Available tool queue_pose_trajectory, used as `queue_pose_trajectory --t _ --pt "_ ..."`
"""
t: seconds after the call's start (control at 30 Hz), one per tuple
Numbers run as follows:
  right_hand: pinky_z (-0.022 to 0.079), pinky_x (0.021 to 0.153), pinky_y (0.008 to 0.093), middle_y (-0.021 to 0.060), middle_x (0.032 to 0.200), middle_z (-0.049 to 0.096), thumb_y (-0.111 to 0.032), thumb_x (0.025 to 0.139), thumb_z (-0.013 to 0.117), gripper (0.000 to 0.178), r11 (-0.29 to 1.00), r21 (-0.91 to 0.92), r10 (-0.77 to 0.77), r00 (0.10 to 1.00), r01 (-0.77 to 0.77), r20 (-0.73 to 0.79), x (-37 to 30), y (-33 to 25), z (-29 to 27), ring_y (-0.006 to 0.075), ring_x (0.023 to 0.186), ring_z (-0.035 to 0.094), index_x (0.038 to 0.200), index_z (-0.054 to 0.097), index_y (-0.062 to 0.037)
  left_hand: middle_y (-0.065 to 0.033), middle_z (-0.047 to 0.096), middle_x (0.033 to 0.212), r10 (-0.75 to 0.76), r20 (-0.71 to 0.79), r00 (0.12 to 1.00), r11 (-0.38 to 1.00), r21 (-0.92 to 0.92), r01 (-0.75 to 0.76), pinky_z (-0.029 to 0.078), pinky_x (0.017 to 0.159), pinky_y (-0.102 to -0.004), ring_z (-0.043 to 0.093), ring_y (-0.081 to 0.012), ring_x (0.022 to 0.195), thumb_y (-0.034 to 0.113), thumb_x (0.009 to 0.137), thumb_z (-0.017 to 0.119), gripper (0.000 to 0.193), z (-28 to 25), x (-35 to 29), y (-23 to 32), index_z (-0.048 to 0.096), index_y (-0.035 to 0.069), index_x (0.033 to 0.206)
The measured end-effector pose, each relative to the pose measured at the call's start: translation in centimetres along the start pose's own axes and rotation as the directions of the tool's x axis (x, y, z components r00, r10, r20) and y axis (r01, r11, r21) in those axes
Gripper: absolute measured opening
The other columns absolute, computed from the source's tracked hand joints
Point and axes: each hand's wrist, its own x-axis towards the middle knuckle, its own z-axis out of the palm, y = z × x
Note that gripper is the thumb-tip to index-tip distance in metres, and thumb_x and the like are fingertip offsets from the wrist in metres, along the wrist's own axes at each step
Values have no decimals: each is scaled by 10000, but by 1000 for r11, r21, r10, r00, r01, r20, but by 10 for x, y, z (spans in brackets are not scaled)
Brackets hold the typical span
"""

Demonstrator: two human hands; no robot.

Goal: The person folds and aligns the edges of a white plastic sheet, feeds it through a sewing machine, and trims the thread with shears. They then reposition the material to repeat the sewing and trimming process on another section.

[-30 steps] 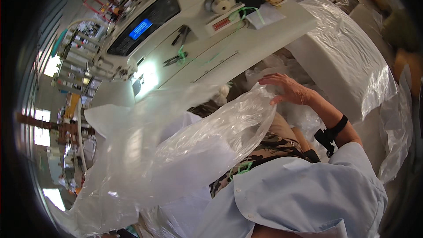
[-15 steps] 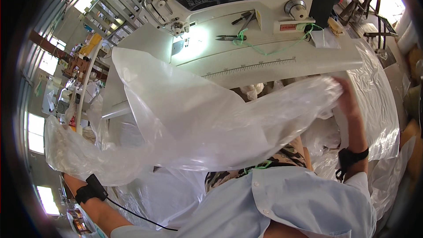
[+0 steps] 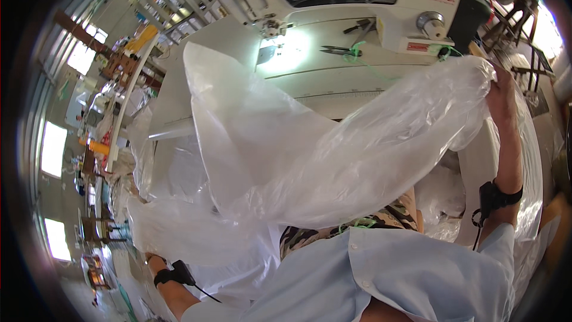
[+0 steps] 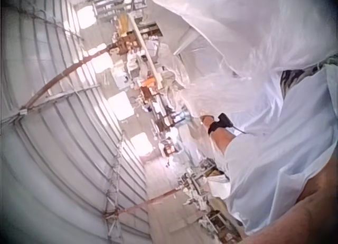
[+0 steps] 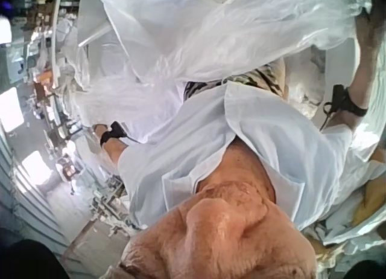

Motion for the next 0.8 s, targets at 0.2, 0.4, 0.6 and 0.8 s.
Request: queue_pose_trajectory --t 0.2,0.4,0.6,0.8 --pt "480 933 318 159 1159 665 13 875 555 304 981 195 35 990 -7 -140 0 7 15 174 1067 621 1167 622 64 -187 644 1161 -170 411 896 950 308 39 496 915 -431 644 -331 1021 291 817 540 378 98 -83 -89 680 27 1050" --pt "489 913 329 179 1092 692 33 839 535 382 988 151 67 985 -42 -162 7 -26 11 222 1014 662 1214 603 57 -186 696 986 444 847 292 686 -111 -719 509 864 -462 656 -379 946 256 784 531 309 119 -217 -7 728 57 917" --pt "510 746 366 197 933 681 87 744 544 357 969 -13 -245 967 245 -73 -9 -93 32 338 873 682 1068 662 -7 -141 709 839 714 693 98 693 -679 -244 534 661 -334 687 -228 710 265 899 620 261 -46 -223 188 712 33 975" --pt "514 669 400 113 785 658 -3 734 662 222 797 28 -602 797 604 -43 -17 -190 48 328 739 646 951 624 -33 -224 486 1385 841 -422 339 -134 -769 -625 442 979 -379 538 -319 1212 331 737 832 879 -155 -201 373 383 -7 1413"
